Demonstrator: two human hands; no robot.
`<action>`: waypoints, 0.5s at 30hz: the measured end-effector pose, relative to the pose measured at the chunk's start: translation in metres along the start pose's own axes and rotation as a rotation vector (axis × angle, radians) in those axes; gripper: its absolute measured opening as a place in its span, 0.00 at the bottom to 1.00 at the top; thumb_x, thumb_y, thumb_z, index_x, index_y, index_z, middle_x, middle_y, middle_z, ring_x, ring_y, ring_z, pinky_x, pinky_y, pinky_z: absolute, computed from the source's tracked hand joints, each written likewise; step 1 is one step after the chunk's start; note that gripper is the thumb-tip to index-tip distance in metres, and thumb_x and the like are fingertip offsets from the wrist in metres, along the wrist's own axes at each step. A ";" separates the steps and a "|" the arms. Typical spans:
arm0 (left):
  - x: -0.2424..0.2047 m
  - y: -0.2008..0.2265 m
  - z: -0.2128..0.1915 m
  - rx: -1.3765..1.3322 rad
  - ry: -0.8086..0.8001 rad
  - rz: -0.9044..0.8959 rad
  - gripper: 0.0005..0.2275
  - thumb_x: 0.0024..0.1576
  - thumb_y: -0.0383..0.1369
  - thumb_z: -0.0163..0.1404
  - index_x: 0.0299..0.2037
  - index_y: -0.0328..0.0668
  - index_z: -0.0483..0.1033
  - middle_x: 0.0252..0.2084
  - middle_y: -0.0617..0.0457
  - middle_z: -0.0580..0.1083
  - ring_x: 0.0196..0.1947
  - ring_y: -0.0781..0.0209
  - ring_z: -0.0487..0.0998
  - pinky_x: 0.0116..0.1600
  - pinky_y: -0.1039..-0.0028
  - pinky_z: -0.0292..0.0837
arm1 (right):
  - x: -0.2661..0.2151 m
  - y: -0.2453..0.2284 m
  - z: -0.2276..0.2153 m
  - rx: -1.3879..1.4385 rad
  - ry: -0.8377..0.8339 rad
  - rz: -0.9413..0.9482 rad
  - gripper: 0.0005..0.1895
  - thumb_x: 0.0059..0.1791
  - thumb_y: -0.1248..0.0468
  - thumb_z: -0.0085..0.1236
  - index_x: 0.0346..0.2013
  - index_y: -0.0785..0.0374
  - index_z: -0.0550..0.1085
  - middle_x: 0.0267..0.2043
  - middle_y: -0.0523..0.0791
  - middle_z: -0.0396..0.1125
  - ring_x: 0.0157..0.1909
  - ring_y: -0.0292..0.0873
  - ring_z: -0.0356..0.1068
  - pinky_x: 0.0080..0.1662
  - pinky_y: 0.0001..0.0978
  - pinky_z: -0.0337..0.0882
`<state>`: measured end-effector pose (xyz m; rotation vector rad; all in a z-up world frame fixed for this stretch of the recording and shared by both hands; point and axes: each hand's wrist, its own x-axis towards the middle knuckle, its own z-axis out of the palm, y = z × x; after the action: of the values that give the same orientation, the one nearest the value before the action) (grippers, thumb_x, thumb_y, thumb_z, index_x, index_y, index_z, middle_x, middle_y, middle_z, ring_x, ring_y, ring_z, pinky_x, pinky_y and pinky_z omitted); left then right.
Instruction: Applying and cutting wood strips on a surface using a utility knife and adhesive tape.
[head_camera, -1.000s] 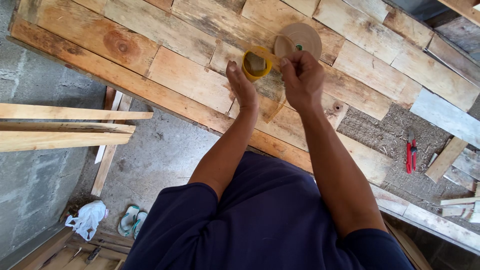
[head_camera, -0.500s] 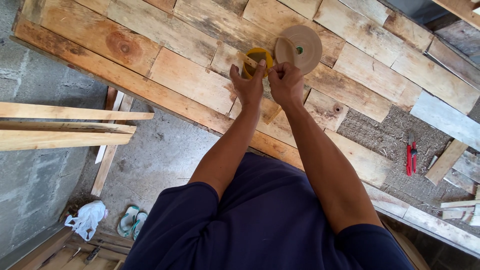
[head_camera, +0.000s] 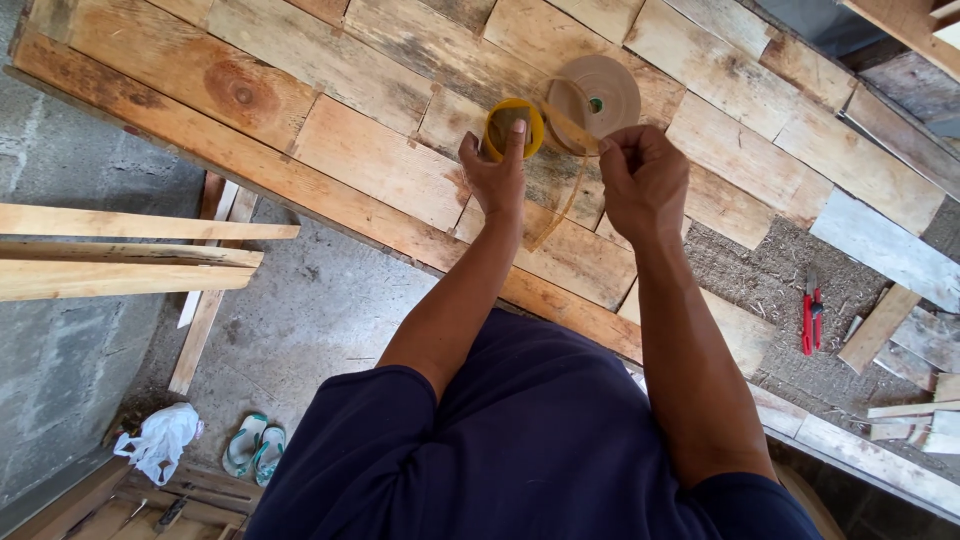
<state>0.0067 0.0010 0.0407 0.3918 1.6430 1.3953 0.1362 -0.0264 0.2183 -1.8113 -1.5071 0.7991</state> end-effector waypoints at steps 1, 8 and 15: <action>-0.004 0.006 -0.004 0.000 0.000 -0.001 0.51 0.47 0.60 0.60 0.70 0.25 0.52 0.69 0.29 0.59 0.69 0.39 0.64 0.70 0.56 0.67 | 0.002 -0.002 0.001 -0.001 0.000 0.000 0.06 0.54 0.67 0.60 0.37 0.69 0.77 0.29 0.44 0.73 0.26 0.31 0.68 0.27 0.25 0.68; -0.007 0.035 -0.034 0.001 0.076 0.496 0.38 0.67 0.60 0.38 0.75 0.31 0.57 0.71 0.40 0.66 0.68 0.50 0.68 0.70 0.58 0.67 | 0.018 0.002 0.025 0.215 -0.151 -0.061 0.04 0.57 0.68 0.57 0.39 0.68 0.74 0.29 0.42 0.71 0.27 0.31 0.68 0.28 0.23 0.69; 0.015 0.059 -0.054 -0.484 -0.410 0.227 0.20 0.62 0.21 0.56 0.62 0.27 0.65 0.43 0.47 0.78 0.43 0.64 0.81 0.52 0.77 0.79 | 0.029 0.025 0.047 0.323 -0.260 0.047 0.05 0.57 0.67 0.57 0.38 0.67 0.73 0.28 0.41 0.69 0.26 0.31 0.65 0.29 0.23 0.67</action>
<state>-0.0621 -0.0033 0.0842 0.5456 0.9152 1.6908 0.1190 0.0037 0.1687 -1.5520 -1.3977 1.2634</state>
